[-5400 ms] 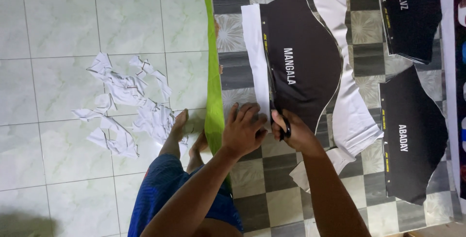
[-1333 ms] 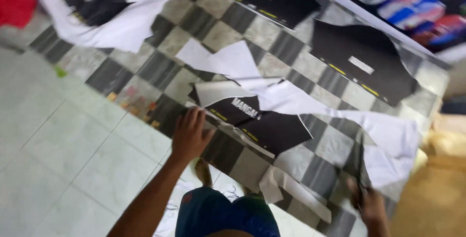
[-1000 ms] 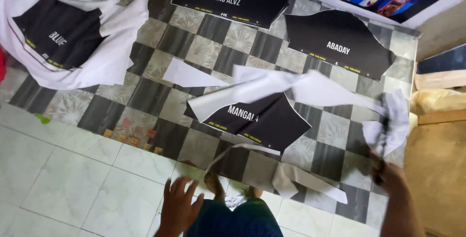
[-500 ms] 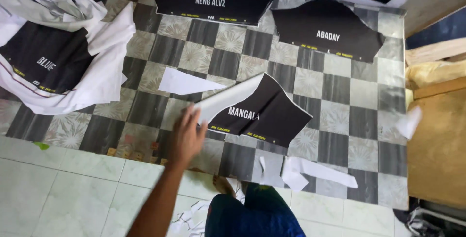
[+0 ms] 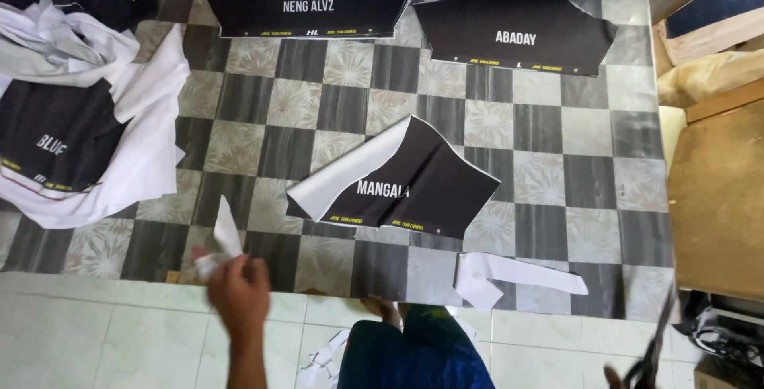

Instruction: The person uses scissors to cut a white t-shirt along the edge of a black paper pattern labeled 'MANGALA'. After cutting, they remove the excess fabric and place the patterned piece aside.

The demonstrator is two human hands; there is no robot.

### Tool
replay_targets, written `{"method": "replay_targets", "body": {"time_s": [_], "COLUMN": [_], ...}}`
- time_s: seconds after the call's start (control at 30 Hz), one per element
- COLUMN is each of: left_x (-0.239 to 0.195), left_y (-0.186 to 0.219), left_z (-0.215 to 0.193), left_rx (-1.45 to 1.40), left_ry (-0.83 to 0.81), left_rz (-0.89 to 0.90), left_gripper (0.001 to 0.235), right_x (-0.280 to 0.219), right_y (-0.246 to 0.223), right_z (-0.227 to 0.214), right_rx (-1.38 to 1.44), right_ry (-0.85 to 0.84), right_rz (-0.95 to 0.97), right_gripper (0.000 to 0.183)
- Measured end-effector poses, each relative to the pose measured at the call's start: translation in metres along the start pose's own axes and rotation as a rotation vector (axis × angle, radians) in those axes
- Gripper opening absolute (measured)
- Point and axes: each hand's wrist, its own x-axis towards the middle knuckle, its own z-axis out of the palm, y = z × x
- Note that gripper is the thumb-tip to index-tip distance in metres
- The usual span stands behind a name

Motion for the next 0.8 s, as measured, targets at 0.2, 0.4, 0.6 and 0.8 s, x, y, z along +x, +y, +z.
{"method": "replay_targets", "body": {"time_s": [0.2, 0.4, 0.6, 0.8], "left_x": [0.037, 0.1, 0.139, 0.15], "left_y": [0.076, 0.072, 0.083, 0.081], "left_z": [0.057, 0.082, 0.08, 0.09], "left_rx": [-0.081, 0.047, 0.031, 0.041], "left_ry": [-0.099, 0.018, -0.139, -0.052], "left_rz": [0.618, 0.626, 0.732, 0.749], "left_gripper": [0.051, 0.041, 0.068, 0.023], "right_x": [-0.013, 0.039, 0.051, -0.039], "right_y": [-0.183, -0.201, -0.176, -0.247], "right_z": [-0.017, 0.022, 0.042, 0.103], "right_rx": [0.044, -0.023, -0.189, 0.346], "right_ry": [-0.043, -0.02, 0.036, -0.207], "right_rz": [-0.071, -0.267, -0.335, -0.477], "right_gripper": [0.059, 0.074, 0.093, 0.032]}}
